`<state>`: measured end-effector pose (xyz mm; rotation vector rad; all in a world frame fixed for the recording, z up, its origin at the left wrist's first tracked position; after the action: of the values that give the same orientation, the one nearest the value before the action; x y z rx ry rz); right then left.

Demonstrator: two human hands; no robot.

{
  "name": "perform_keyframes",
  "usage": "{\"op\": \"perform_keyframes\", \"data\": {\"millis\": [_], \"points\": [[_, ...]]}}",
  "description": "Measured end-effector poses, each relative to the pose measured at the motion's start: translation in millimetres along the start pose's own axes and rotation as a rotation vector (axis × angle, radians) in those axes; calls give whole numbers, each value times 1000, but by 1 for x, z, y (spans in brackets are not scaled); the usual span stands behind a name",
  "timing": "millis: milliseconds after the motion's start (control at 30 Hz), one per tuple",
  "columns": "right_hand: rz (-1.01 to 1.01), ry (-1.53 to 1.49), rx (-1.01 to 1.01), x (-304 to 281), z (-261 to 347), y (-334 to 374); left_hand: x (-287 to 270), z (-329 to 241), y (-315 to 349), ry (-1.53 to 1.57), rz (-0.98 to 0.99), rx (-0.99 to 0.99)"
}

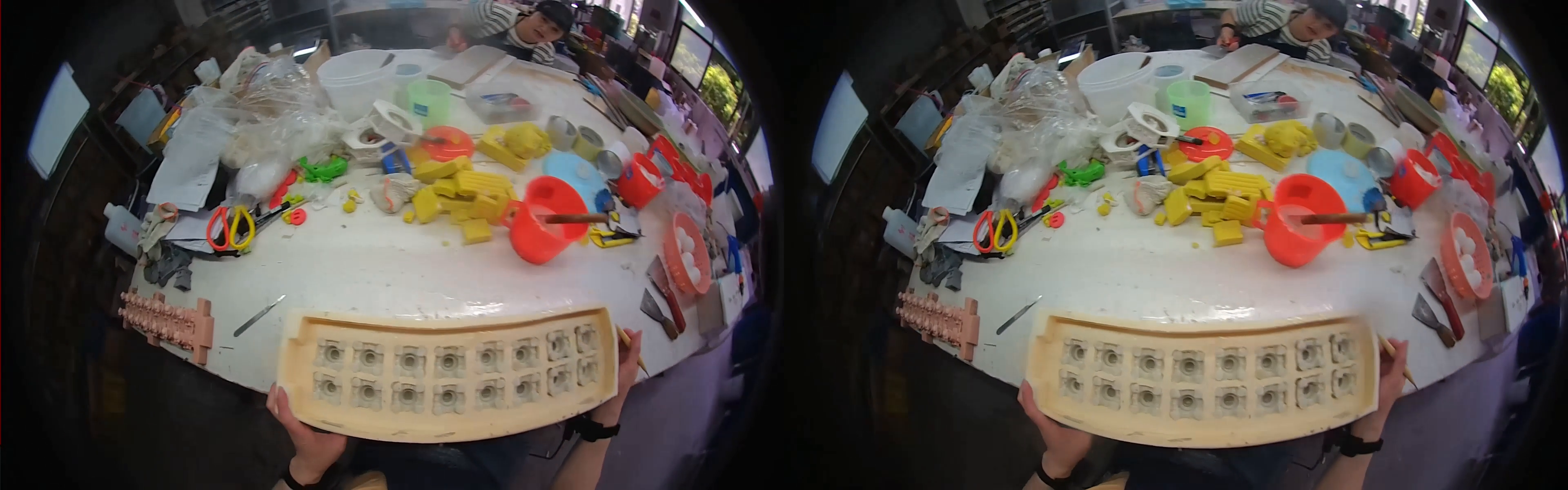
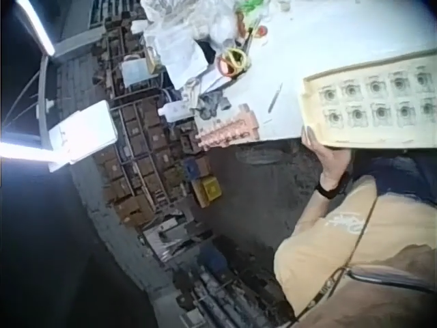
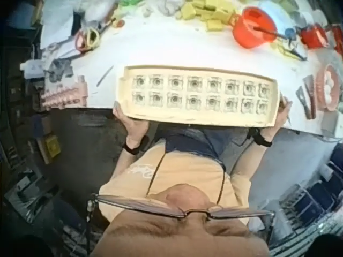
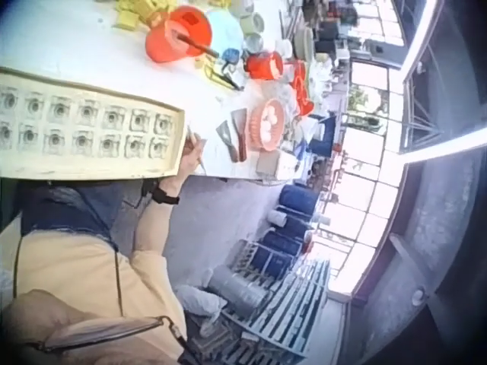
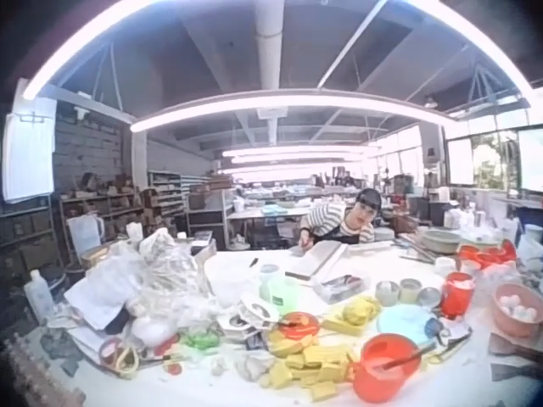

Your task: Using a small wooden detailing tool to clean out or detail the cavities of a multi-part mold.

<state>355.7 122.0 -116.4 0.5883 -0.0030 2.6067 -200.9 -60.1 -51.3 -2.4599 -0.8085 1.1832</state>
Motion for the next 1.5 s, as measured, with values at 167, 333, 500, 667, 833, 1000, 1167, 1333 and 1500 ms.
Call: {"op": "perform_keyframes", "data": {"millis": [167, 333, 500, 667, 833, 1000, 1167, 1333, 1500], "points": [[-181, 44, 271, -40, 5, 3, 15, -21, -20, 24, 45, 170], [-100, 218, 218, -25, 15, 20, 3, -31, -66, 143, 105, 178], [-96, 298, 181, 6, 17, 30, 16, -17, -74, 161, 264, 181], [-149, 274, 165, 9, 10, 39, -26, 19, -79, 342, 523, 65], [-128, 274, 166, -7, 9, 42, -74, 57, -150, -240, 280, 18], [27, 245, 51, -21, 15, 33, -58, 81, -183, -382, 402, 126], [-40, 207, 73, 1, 19, 32, -11, 107, -186, -592, 573, 230], [-89, 174, 35, 8, 21, 29, -8, 157, -209, -623, 609, 43], [-72, 296, 128, 8, 16, 34, -50, 127, -226, -475, 449, 52]]}}
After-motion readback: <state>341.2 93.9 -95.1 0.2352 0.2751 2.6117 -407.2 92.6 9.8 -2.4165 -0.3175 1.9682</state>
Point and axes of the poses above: each hand's wrist, its own y-axis away from the middle knuckle, its own x-axis out of the palm, z = x × y, the point moved 10 cm from there along -y, towards the middle knuckle, and after that the axes turned 3 degrees about y, right-handed, at the moved point
